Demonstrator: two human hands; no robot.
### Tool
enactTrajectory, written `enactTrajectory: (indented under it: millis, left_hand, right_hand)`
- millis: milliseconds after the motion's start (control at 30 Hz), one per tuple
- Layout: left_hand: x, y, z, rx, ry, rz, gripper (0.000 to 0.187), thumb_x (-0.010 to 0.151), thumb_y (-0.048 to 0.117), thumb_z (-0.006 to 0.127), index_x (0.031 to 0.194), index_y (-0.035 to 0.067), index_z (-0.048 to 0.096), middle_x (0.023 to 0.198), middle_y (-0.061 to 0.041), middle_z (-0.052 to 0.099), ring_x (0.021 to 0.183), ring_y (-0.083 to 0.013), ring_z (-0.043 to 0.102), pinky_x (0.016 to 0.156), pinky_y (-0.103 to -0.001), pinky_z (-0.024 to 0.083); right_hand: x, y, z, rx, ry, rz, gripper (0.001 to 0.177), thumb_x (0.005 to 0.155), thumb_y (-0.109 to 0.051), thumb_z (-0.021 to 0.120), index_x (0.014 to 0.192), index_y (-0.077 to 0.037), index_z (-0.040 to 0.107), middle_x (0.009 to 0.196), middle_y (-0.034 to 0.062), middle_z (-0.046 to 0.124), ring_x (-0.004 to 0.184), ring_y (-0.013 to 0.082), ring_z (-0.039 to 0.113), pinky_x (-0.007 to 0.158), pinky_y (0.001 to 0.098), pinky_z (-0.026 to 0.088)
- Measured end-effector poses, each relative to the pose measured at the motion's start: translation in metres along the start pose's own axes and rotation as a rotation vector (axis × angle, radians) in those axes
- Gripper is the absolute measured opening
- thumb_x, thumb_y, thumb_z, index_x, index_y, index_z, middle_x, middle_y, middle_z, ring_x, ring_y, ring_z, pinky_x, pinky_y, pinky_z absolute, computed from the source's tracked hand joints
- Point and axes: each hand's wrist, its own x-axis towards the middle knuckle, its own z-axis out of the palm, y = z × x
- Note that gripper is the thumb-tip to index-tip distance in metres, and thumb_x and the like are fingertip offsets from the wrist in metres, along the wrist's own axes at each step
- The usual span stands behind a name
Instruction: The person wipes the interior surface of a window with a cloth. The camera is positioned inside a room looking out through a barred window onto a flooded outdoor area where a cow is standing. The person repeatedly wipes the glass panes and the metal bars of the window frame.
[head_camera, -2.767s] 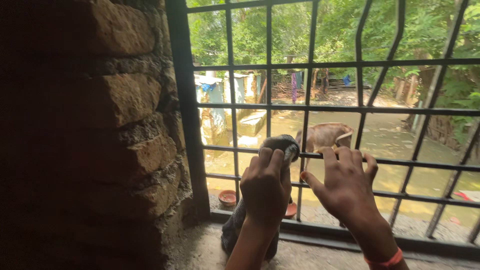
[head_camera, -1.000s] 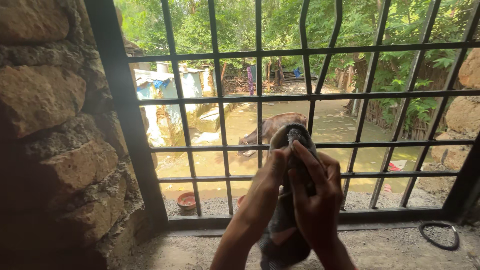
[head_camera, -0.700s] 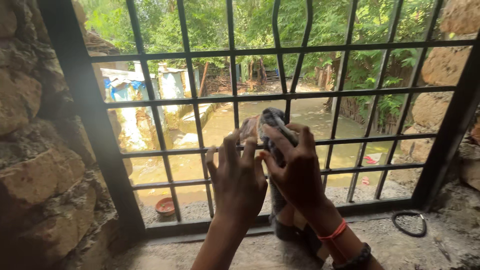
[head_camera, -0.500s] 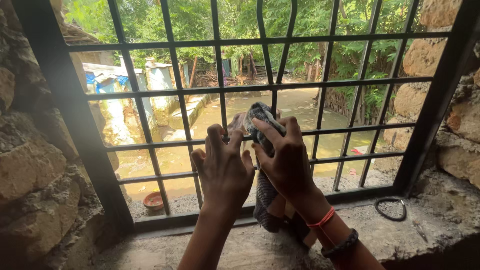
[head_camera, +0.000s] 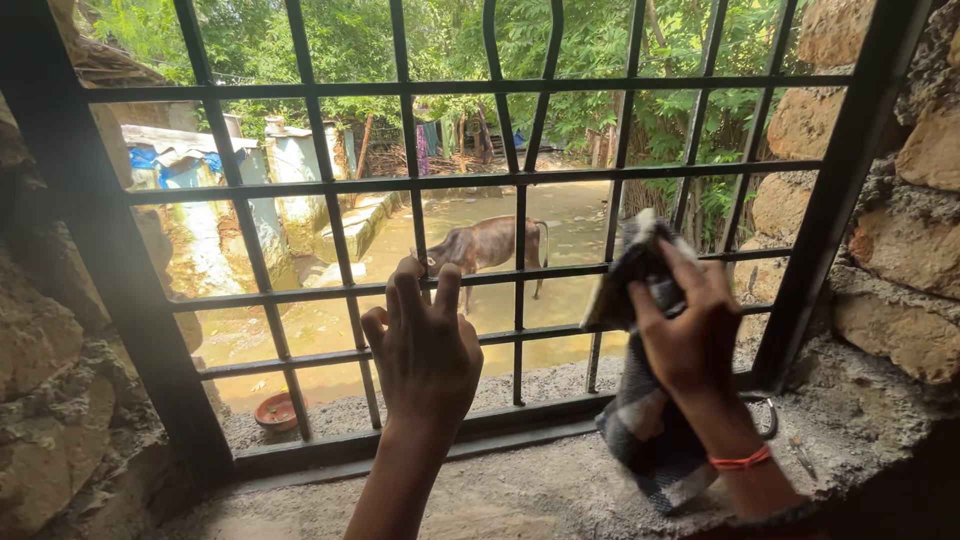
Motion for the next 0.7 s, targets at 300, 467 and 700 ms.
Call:
enactTrajectory:
  millis: [300,467,700]
  left_hand:
    - [-0.002,-0.001,0.001,-0.076,-0.029,-0.041,0.051,0.080,0.013,0.072,0.128,0.010,0.057,0.124,-0.012,0.045,0.117,-0.0247,0.053,0.082,-0.046,0.036]
    - [-0.002,0.002,-0.010,-0.107,-0.028,-0.045,0.055,0.078,0.012,0.071,0.131,0.012,0.057,0.124,-0.011,0.045,0.116,-0.0242,0.055,0.086,-0.046,0.036]
    - [-0.004,0.006,-0.019,-0.069,-0.023,-0.041,0.068,0.074,0.003,0.069,0.140,0.009,0.054,0.120,-0.013,0.045,0.113,-0.0250,0.057,0.081,-0.046,0.039]
  right_hand:
    - [-0.030,-0.110,0.074,0.319,-0.028,-0.240,0.054,0.088,-0.007,0.072,0.140,-0.001,0.061,0.114,0.0212,0.061,0.098,0.0316,0.071,0.080,0.0381,0.063]
    - [-0.027,-0.113,0.066,0.275,-0.064,-0.202,0.057,0.084,-0.003,0.075,0.139,-0.004,0.063,0.115,0.0214,0.059,0.099,0.0313,0.068,0.080,0.0392,0.062]
    - [-0.016,-0.010,0.027,0.022,0.095,0.004,0.043,0.088,-0.004,0.077,0.130,-0.003,0.071,0.105,0.0157,0.060,0.086,0.0237,0.062,0.076,0.0359,0.062]
